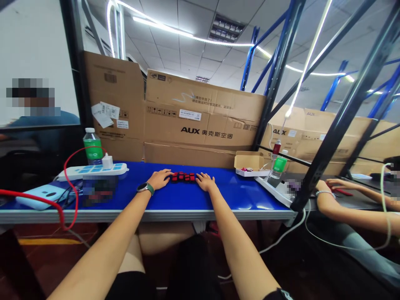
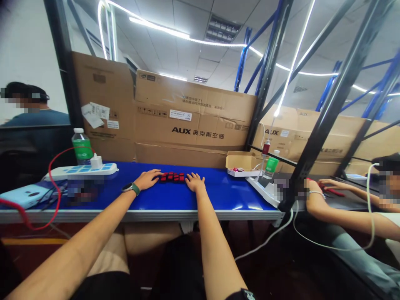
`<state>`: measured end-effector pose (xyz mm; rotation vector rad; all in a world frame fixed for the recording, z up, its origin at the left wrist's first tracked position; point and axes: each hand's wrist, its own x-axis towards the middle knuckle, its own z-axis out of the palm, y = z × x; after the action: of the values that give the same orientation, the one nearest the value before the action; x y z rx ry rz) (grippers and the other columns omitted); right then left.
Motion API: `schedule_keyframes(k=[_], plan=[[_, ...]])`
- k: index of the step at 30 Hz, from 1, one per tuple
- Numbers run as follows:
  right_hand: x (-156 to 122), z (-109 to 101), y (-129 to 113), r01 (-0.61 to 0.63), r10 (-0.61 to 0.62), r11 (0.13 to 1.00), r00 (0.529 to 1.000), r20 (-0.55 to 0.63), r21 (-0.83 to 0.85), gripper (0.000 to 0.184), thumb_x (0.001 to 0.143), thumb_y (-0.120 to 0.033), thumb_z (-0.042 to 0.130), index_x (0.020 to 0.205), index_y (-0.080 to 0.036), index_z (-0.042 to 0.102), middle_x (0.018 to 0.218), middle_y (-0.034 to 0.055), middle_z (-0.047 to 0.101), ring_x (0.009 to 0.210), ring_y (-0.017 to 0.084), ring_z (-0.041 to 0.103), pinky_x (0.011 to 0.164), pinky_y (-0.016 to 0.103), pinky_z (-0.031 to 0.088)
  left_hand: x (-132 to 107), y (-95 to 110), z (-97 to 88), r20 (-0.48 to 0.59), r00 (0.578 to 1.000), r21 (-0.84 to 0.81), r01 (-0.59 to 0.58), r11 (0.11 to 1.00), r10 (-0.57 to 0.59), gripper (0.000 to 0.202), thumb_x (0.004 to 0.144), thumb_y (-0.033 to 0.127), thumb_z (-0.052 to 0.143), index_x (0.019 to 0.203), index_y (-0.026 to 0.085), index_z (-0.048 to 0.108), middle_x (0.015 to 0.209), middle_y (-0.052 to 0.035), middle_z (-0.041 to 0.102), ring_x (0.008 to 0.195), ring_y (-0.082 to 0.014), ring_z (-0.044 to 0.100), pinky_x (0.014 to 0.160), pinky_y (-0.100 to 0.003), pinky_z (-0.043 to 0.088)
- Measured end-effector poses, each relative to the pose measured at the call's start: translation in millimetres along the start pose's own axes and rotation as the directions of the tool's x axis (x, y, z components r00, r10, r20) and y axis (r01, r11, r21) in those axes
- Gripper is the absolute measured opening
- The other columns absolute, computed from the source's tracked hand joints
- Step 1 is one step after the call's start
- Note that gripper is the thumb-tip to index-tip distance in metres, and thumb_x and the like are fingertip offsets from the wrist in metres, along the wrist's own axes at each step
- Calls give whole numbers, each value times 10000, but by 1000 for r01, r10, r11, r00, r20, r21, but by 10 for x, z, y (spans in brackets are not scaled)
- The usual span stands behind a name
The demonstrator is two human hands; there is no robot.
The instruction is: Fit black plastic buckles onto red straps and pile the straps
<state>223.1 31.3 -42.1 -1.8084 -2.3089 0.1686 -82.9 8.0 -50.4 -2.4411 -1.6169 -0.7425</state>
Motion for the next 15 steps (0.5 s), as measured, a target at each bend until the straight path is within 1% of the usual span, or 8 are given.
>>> schedule_keyframes(k=[3,5,7,9,11,13,14,15], plan=[[-11,-3,-3,0,0,1000,1000,-19,4,549,1025,-564,274,1538,-382,340,1650,22,246,1521,267,191,1181,608,124,-15,19,-22,-27,998,-48,-56,997,54,583,896,201,483,1439,413,503,1510,-9,501,1338,-248,516,1078,-420,420],[-24,4,3,11,-11,1000,999,-39,-2,538,1025,-549,290,1525,-367,369,1640,32,274,1513,274,215,1171,614,150,-16,22,-24,-28,997,-64,-70,995,69,541,886,183,491,1368,411,582,1507,1,501,1330,-243,523,1097,-415,407],[-45,5,5,29,-30,999,996,-78,-14,502,1026,-509,322,1491,-350,424,1611,51,340,1489,279,271,1155,607,199,-9,17,-20,-33,997,-49,-70,996,69,459,889,197,503,1284,374,655,1486,-12,521,1320,-241,530,1113,-409,393],[-74,-24,-19,31,-33,999,992,-119,-21,436,1022,-412,362,1422,-314,506,1532,85,458,1413,283,398,1119,578,279,1,16,-16,-45,994,-28,-96,995,95,417,899,227,511,1271,342,660,1462,-28,546,1307,-235,541,1117,-398,390],[-103,-105,-96,5,-15,999,979,-205,-49,381,1005,-254,356,1302,-238,593,1322,128,625,1228,271,567,1067,519,350,7,27,-21,-52,990,-23,-133,991,132,405,885,223,532,1257,321,660,1447,-31,566,1304,-238,543,1115,-392,390],[-122,-227,-239,-42,6,995,931,-364,-91,355,983,-174,349,1227,-161,606,1171,168,670,1105,269,616,998,451,398,6,48,-31,-49,987,-34,-157,987,155,451,875,199,536,1304,311,622,1402,-34,609,1277,-235,567,1101,-388,399],[-125,-290,-333,-16,-37,994,888,-458,-111,338,975,-164,362,1218,-150,596,1175,174,660,1103,268,607,971,419,407,3,59,-37,-46,984,-43,-173,984,171,485,874,178,527,1334,312,597,1386,-30,622,1267,-229,575,1094,-383,402],[-125,-343,-438,41,-107,989,851,-514,-139,304,961,-162,391,1183,-149,599,1170,169,656,1108,267,596,955,393,407,-1,68,-42,-42,981,-49,-194,980,192,509,874,157,514,1352,318,582,1376,-22,631,1261,-220,579,1089,-376,404]])
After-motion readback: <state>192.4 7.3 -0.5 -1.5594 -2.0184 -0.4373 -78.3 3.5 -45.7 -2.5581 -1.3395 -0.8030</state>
